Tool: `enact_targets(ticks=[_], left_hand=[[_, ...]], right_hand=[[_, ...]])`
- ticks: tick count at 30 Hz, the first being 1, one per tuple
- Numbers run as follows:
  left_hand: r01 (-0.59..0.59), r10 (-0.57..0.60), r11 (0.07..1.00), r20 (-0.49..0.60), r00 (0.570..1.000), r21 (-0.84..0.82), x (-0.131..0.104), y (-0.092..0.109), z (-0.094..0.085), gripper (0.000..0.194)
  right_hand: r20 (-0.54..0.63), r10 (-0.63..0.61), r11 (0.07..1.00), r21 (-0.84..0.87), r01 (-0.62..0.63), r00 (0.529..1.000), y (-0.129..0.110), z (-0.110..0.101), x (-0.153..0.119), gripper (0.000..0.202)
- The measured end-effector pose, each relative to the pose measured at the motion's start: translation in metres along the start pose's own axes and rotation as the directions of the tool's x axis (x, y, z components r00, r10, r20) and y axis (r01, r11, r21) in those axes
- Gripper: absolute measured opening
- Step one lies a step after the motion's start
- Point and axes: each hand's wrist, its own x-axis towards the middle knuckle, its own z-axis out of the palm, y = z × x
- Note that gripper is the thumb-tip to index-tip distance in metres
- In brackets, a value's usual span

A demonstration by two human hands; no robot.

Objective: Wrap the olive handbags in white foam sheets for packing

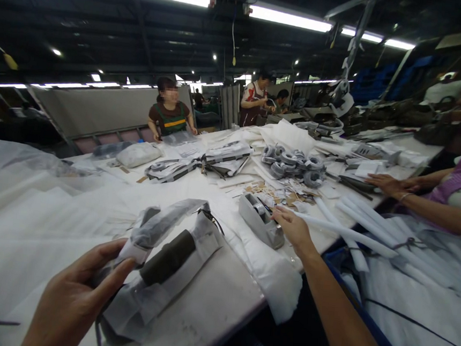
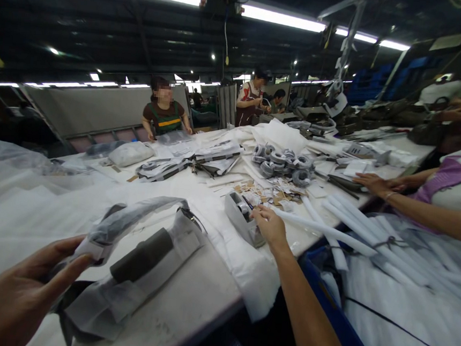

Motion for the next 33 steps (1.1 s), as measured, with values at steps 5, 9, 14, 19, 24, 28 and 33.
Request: enact_targets(ticks=[5, 9, 14, 19, 24, 28, 33], left_hand=[[0.073, -0.076, 0.996, -0.061, 0.995, -0.041, -0.004, 0.011, 0.004, 0.041], [0.099, -0.102, 0.994, -0.058, 0.993, -0.043, -0.006, 0.015, 0.005, 0.04], [0.093, -0.094, 0.995, -0.046, 0.995, -0.027, -0.002, 0.009, 0.003, 0.044], [0.01, -0.01, 1.0, 0.006, 1.0, 0.01, 0.007, -0.006, 0.003, 0.048], [0.022, -0.021, 0.99, 0.003, 1.0, -0.138, 0.008, -0.004, 0.014, 0.048], [-0.025, 0.034, 0.975, 0.037, 0.999, -0.221, 0.004, 0.006, 0.019, 0.042], [-0.09, 0.123, 0.94, 0.081, 0.989, -0.329, -0.003, 0.019, 0.019, 0.027]], right_hand=[[0.039, 0.075, 0.993, 0.091, -0.078, 0.996, -0.003, -0.022, -0.027, 0.038], [0.09, 0.193, 0.967, 0.153, -0.205, 0.977, 0.017, -0.023, -0.044, 0.044], [0.008, 0.241, 0.961, 0.137, -0.24, 0.97, 0.051, -0.014, -0.048, 0.042], [-0.007, 0.16, 0.978, 0.14, -0.157, 0.987, 0.041, -0.007, -0.072, 0.045], [0.211, -0.127, 0.938, 0.345, 0.047, 0.969, -0.033, 0.017, -0.108, 0.032], [0.404, -0.32, 0.849, 0.524, 0.07, 0.857, -0.103, 0.048, -0.133, 0.024], [0.47, -0.457, 0.783, 0.616, 0.09, 0.755, -0.162, 0.09, -0.155, 0.023]])
